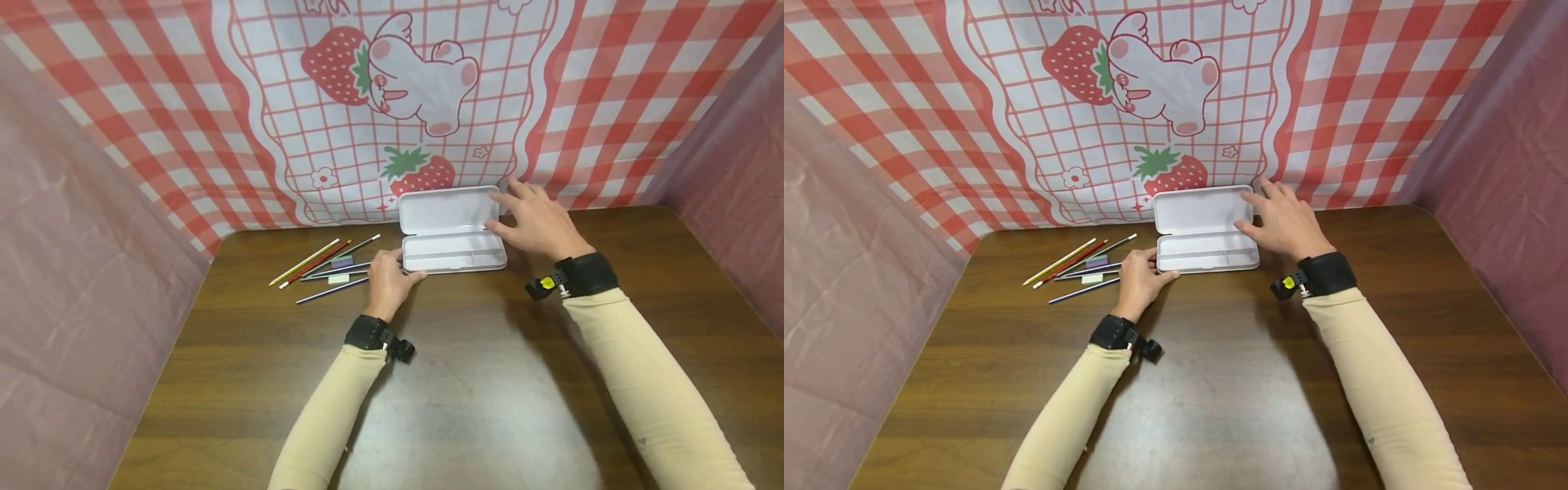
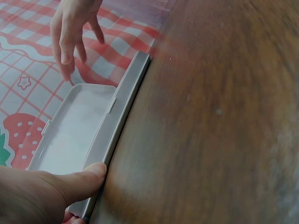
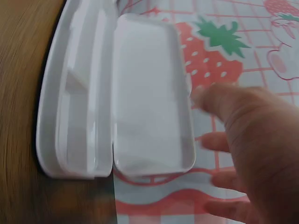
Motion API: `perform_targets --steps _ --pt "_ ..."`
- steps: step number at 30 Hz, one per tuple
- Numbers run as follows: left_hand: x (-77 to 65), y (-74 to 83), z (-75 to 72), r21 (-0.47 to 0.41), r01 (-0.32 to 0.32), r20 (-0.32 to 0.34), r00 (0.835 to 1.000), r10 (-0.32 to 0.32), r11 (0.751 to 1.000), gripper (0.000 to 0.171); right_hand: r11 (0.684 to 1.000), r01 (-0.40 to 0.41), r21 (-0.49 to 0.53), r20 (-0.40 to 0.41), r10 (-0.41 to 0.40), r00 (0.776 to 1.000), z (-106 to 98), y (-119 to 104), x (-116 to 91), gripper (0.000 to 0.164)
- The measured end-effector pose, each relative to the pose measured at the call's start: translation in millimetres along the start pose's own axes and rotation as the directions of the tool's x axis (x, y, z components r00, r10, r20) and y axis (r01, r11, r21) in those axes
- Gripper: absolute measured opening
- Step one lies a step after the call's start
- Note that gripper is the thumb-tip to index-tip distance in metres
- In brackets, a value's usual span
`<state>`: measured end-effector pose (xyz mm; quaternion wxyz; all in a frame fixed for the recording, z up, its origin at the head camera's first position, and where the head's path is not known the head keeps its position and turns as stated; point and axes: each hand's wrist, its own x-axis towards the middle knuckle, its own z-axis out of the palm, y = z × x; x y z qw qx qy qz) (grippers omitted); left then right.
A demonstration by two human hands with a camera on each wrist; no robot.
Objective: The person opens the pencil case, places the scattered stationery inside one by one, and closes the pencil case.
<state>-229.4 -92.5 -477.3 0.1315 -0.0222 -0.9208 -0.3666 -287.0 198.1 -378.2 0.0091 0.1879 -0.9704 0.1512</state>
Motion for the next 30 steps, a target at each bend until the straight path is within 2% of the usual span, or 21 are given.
perform_targets --steps 4,7,10,15,25,30 --pt "0.0 -0.2 0.4 0.004 -0.003 -0.001 1.0 0.003 1.0 0.057 0.982 0.039 0.184 -0.034 -0.034 0.999 3 0 -2 0.05" --pt "-0.3 -0.3 0.4 0.005 -0.003 0.001 1.0 0.003 1.0 0.056 0.964 0.03 0.264 -0.056 -0.015 0.998 8 1 -2 0.042" --pt "-0.5 -0.3 0.3 0.008 -0.006 0.001 1.0 0.006 1.0 0.056 0.959 -0.005 0.285 -0.065 0.025 0.998 12 2 -3 0.046" --pt "-0.4 0.2 -0.3 0.01 -0.008 0.002 1.0 0.008 1.0 0.056 0.948 -0.071 0.309 -0.032 0.085 0.996 18 6 -4 0.058" --pt "-1.1 0.2 0.1 0.005 -0.006 0.001 1.0 0.006 1.0 0.057 0.924 -0.113 0.365 0.003 0.12 0.993 34 11 -7 0.052" --pt "-0.7 -0.1 0.3 0.007 -0.004 0.0 1.0 0.004 1.0 0.056 0.929 -0.118 0.352 -0.009 0.129 0.992 39 12 -8 0.046"
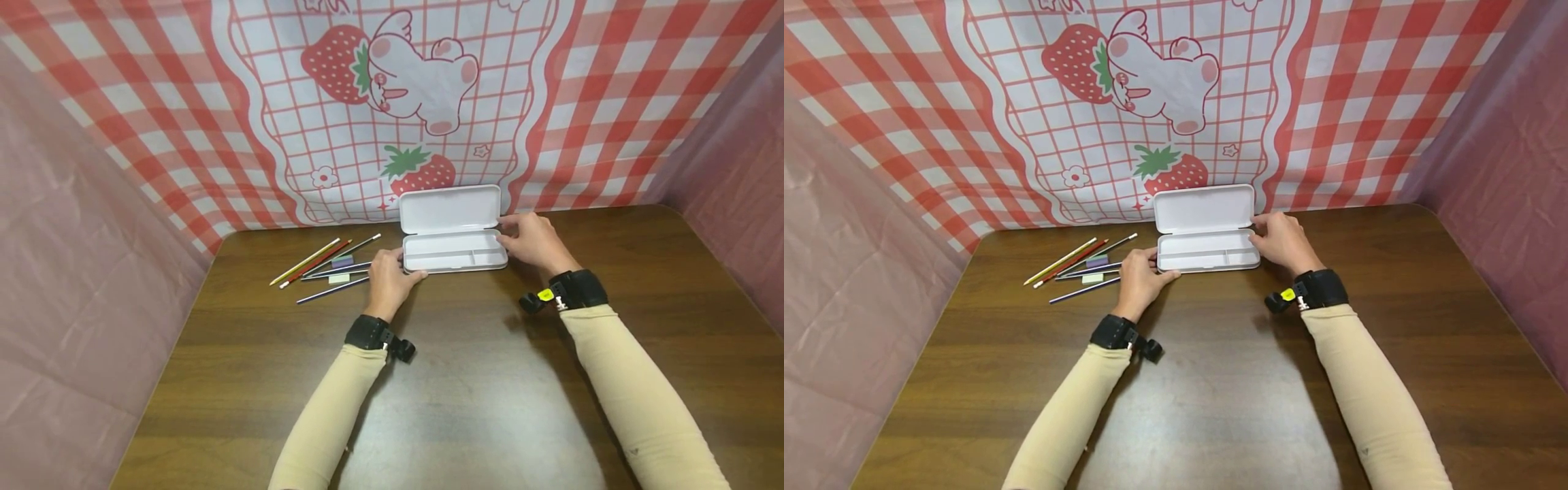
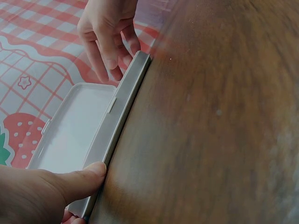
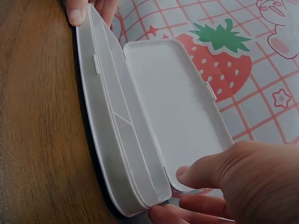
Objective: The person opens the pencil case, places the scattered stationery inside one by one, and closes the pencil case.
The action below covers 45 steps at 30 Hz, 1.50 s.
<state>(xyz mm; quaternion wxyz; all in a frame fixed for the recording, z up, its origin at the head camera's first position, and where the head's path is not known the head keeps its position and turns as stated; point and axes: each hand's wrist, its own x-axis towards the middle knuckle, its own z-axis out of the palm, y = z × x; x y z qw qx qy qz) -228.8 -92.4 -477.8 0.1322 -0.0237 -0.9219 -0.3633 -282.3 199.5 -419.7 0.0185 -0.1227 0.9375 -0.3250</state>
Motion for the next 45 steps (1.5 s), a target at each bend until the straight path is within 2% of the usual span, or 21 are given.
perform_targets --steps 13,17,21,22,24,27,29,31,36,40,45 --pt "-1.2 2.7 2.1 0.001 -0.01 0.002 1.0 0.01 1.0 0.057 0.999 -0.039 -0.009 -0.018 0.039 0.999 6 8 -3 0.041" --pt "-0.8 3.7 2.9 -0.001 -0.001 0.008 1.0 0.001 1.0 0.057 0.999 -0.027 0.02 -0.042 0.027 0.999 13 28 7 0.038" --pt "-0.3 4.3 2.7 -0.007 0.003 0.009 1.0 -0.003 1.0 0.058 1.0 -0.01 0.0 -0.044 0.01 0.999 17 37 11 0.04" --pt "-0.4 4.2 2.4 -0.009 0.002 0.006 1.0 -0.002 1.0 0.058 1.0 0.002 -0.007 -0.049 -0.002 0.999 20 46 15 0.04" --pt "-0.2 3.7 1.7 -0.013 0.001 0.003 1.0 -0.001 1.0 0.057 1.0 -0.001 -0.028 -0.028 0.001 1.0 19 38 12 0.042" --pt "0.1 2.4 1.3 -0.01 0.0 0.005 1.0 0.0 1.0 0.055 0.998 0.0 -0.059 -0.035 -0.002 0.999 32 68 27 0.047" --pt "0.1 1.7 0.9 -0.009 0.001 0.009 1.0 -0.001 1.0 0.054 0.998 -0.035 -0.053 0.006 0.035 0.999 31 63 26 0.051" --pt "-0.1 1.0 1.0 -0.005 -0.002 0.007 1.0 0.002 1.0 0.054 0.999 -0.032 -0.042 -0.004 0.032 0.999 36 77 33 0.052" --pt "0.3 -0.2 0.8 -0.008 0.004 0.006 1.0 -0.004 1.0 0.055 0.998 -0.058 -0.024 -0.004 0.058 0.998 26 44 17 0.046" --pt "1.0 -0.5 0.8 -0.005 0.006 0.007 1.0 -0.006 1.0 0.056 0.997 -0.077 -0.022 0.025 0.078 0.997 16 19 4 0.046" --pt "0.7 -0.3 1.1 -0.005 0.003 -0.002 1.0 -0.003 1.0 0.057 0.996 -0.089 -0.031 0.037 0.091 0.995 12 9 -3 0.046"
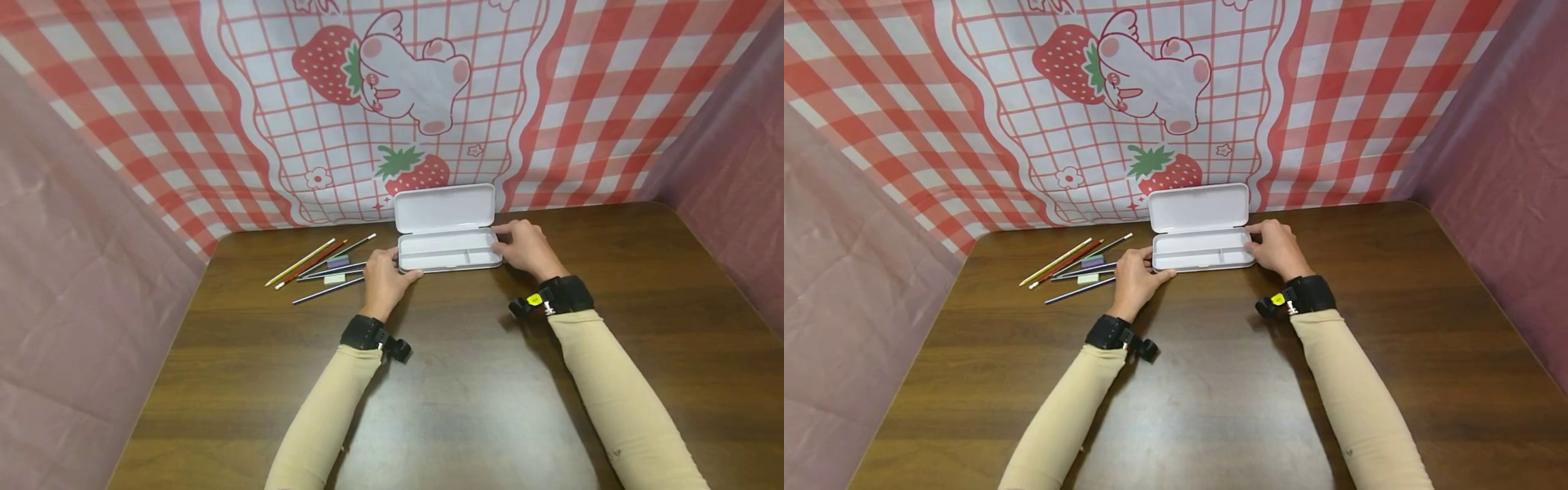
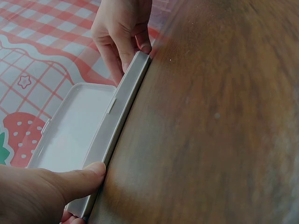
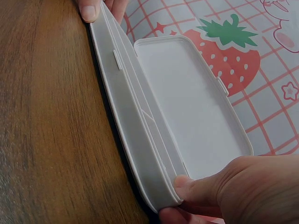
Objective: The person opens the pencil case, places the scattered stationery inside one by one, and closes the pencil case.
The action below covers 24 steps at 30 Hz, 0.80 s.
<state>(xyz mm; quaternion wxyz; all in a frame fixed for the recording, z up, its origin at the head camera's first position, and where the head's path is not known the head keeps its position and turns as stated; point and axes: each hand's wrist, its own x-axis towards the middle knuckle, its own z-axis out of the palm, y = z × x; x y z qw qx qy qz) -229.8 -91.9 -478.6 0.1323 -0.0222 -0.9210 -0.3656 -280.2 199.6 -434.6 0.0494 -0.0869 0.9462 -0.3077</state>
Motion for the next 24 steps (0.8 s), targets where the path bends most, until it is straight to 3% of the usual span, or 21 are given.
perform_targets --steps 18,24 --pt "-0.5 4.3 -4.2 0.009 -0.007 0.011 1.0 0.007 1.0 0.052 0.999 -0.011 0.041 0.004 0.011 1.0 -0.2 2.1 -1.3 0.049" --pt "-0.1 5.7 -3.6 0.011 0.007 0.003 1.0 -0.007 1.0 0.067 0.998 -0.02 0.056 0.001 0.02 1.0 1.8 3.2 -0.9 0.048"
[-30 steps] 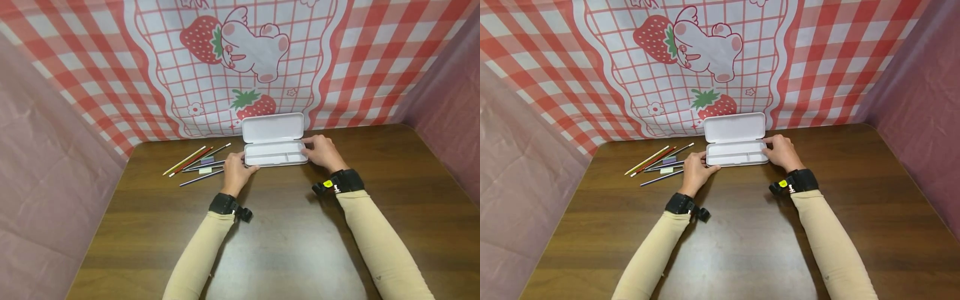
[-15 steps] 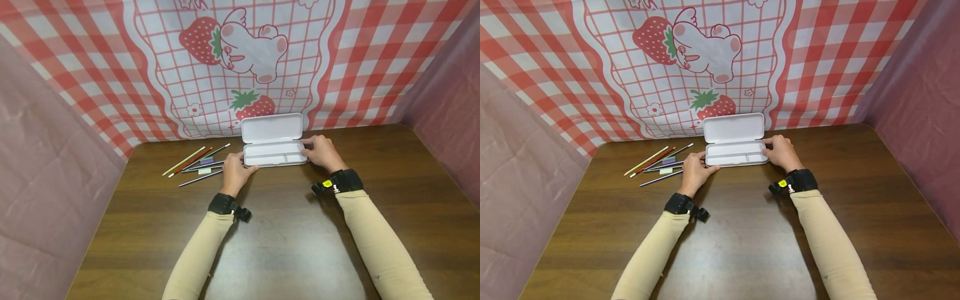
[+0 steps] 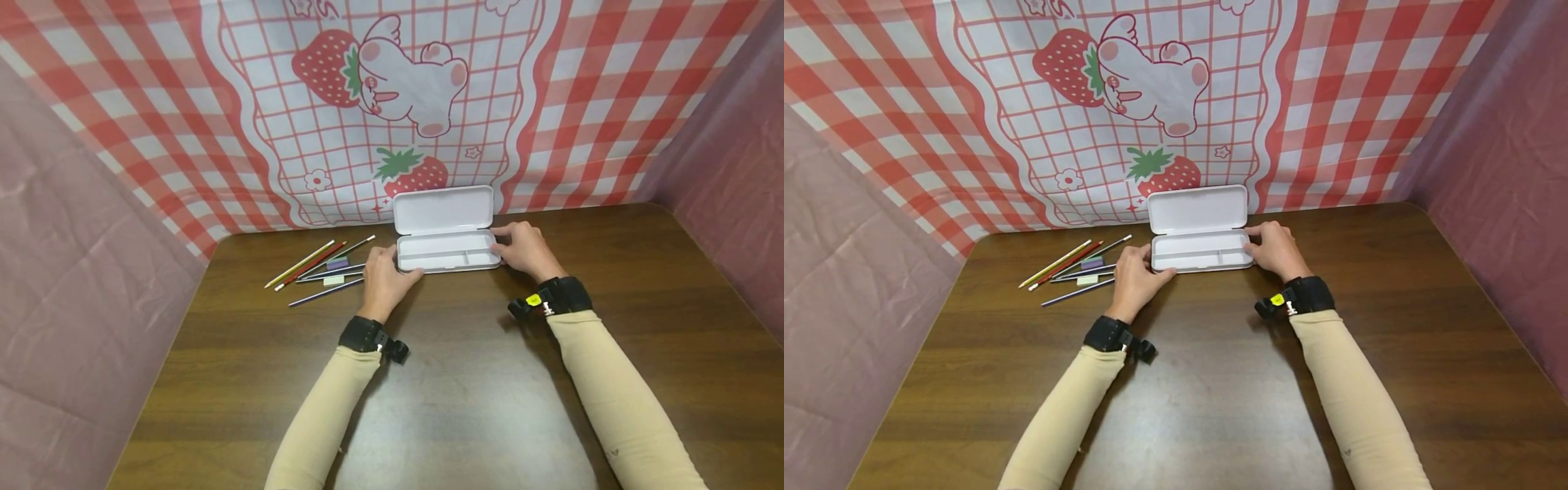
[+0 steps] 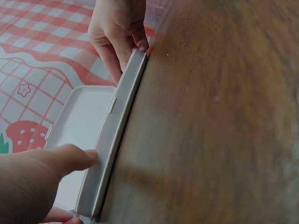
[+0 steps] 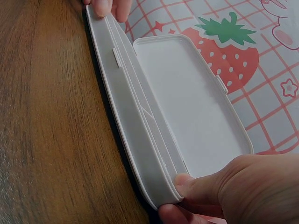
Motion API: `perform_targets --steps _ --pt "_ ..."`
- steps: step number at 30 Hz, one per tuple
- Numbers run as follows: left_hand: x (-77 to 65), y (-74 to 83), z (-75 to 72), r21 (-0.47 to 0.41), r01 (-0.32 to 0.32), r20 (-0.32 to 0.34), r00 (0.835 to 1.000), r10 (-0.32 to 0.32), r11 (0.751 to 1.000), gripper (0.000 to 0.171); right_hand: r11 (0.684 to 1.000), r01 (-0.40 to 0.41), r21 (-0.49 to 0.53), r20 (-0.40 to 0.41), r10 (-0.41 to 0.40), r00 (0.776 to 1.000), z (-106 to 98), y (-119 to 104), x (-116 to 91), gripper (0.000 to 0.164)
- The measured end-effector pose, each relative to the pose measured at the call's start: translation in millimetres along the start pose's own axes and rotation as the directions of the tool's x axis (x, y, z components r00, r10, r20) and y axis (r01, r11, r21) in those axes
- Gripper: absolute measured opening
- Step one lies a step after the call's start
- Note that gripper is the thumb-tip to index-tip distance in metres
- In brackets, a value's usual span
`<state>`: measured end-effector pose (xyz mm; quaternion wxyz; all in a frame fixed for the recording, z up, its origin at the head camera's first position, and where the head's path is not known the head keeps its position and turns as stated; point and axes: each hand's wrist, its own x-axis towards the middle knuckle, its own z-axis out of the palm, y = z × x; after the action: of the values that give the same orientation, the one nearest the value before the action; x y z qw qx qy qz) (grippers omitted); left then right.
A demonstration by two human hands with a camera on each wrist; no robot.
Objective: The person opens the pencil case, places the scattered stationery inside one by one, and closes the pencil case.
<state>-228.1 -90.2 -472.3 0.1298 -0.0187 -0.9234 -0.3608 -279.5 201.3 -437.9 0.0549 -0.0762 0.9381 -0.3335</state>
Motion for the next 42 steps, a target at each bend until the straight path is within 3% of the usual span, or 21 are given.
perform_targets --steps 7,12,16,21,29,36,42 --pt "15.8 -26.8 23.0 0.023 -0.091 -0.141 0.986 0.093 0.996 0.079 1.0 0.0 0.002 -0.004 0.0 1.0 1 3 1 0.047" --pt "26.7 -39.0 26.4 0.042 -0.183 -0.214 0.959 0.188 0.982 0.064 1.0 -0.001 0.002 -0.001 0.001 1.0 0 3 2 0.048" --pt "23.4 -35.2 15.2 0.015 -0.221 -0.231 0.948 0.219 0.975 0.047 1.0 -0.002 0.004 -0.002 0.002 1.0 0 2 2 0.048" --pt "27.9 -43.0 11.8 0.02 -0.198 -0.202 0.959 0.198 0.98 0.038 1.0 -0.008 0.007 0.003 0.008 1.0 0 0 1 0.048" --pt "26.6 -48.6 -11.8 0.061 -0.189 -0.223 0.954 0.198 0.98 0.035 1.0 -0.005 0.004 0.007 0.005 1.0 1 -1 1 0.048" --pt "47.4 -92.9 -15.9 0.149 -0.14 -0.212 0.962 0.17 0.979 0.036 1.0 0.002 0.005 0.007 -0.002 1.0 0 -1 1 0.049" --pt "49.9 -102.7 -35.0 0.157 -0.062 -0.196 0.976 0.093 0.986 0.036 1.0 0.007 0.002 0.0 -0.007 1.0 0 1 2 0.048"
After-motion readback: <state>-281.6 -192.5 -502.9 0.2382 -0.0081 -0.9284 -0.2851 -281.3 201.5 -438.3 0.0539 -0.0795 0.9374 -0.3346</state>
